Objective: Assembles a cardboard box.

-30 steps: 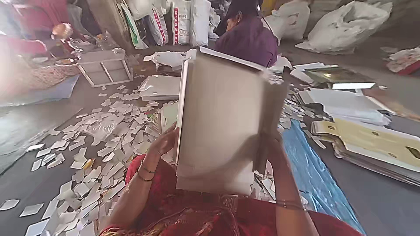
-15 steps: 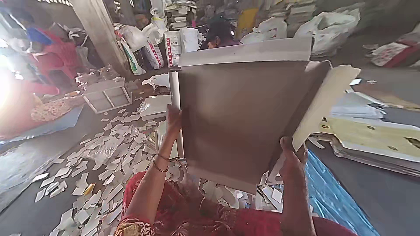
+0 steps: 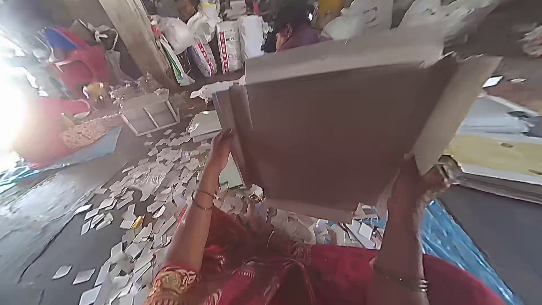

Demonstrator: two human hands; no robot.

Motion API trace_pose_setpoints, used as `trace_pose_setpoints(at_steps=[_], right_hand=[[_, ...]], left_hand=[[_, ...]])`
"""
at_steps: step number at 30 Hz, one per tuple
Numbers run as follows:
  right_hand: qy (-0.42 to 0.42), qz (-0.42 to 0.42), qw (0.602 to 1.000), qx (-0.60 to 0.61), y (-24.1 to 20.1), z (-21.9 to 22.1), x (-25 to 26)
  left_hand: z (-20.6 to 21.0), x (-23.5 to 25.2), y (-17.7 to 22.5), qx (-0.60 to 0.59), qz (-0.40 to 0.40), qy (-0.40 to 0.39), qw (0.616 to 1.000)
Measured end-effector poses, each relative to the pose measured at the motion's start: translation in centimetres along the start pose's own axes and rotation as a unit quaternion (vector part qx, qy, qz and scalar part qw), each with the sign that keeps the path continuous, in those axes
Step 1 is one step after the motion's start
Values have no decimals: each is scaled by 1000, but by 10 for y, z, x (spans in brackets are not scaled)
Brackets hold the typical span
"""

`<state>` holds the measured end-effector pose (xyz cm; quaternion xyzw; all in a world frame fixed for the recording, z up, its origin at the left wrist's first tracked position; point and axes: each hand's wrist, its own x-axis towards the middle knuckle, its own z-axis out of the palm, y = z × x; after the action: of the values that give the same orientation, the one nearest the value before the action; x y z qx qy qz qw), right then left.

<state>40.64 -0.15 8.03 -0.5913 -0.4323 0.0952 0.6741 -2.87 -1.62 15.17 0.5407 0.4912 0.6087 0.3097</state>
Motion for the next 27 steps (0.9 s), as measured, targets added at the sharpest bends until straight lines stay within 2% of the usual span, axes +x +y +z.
trace_pose_setpoints(at_steps=[2,6,10,15,18,20,23,27], right_hand=[[-2,40,998,45,8,1,-4],[-36,44,994,93,3,2,-16],[-25,38,991,129,13,10,-11],[-38,85,978,185,5,7,-13],[-35,97,963,247,-2,10,-15],[-32,104,954,280,3,11,-12],[4,131,954,269,5,9,-8],[31,132,966,222,16,3,-6]], left_hand=[[-9,-23,5,-42,8,-13,999],[-15,-31,7,-90,-1,-52,995],[-19,-8,-12,-170,0,-103,980],[-20,-7,-18,-110,-34,-106,988],[-18,-27,-24,-65,-84,-116,988],[-10,-26,-42,-85,-123,-136,979],[0,-37,-64,-110,-193,-134,966],[-1,-51,-78,-123,-195,-118,966]])
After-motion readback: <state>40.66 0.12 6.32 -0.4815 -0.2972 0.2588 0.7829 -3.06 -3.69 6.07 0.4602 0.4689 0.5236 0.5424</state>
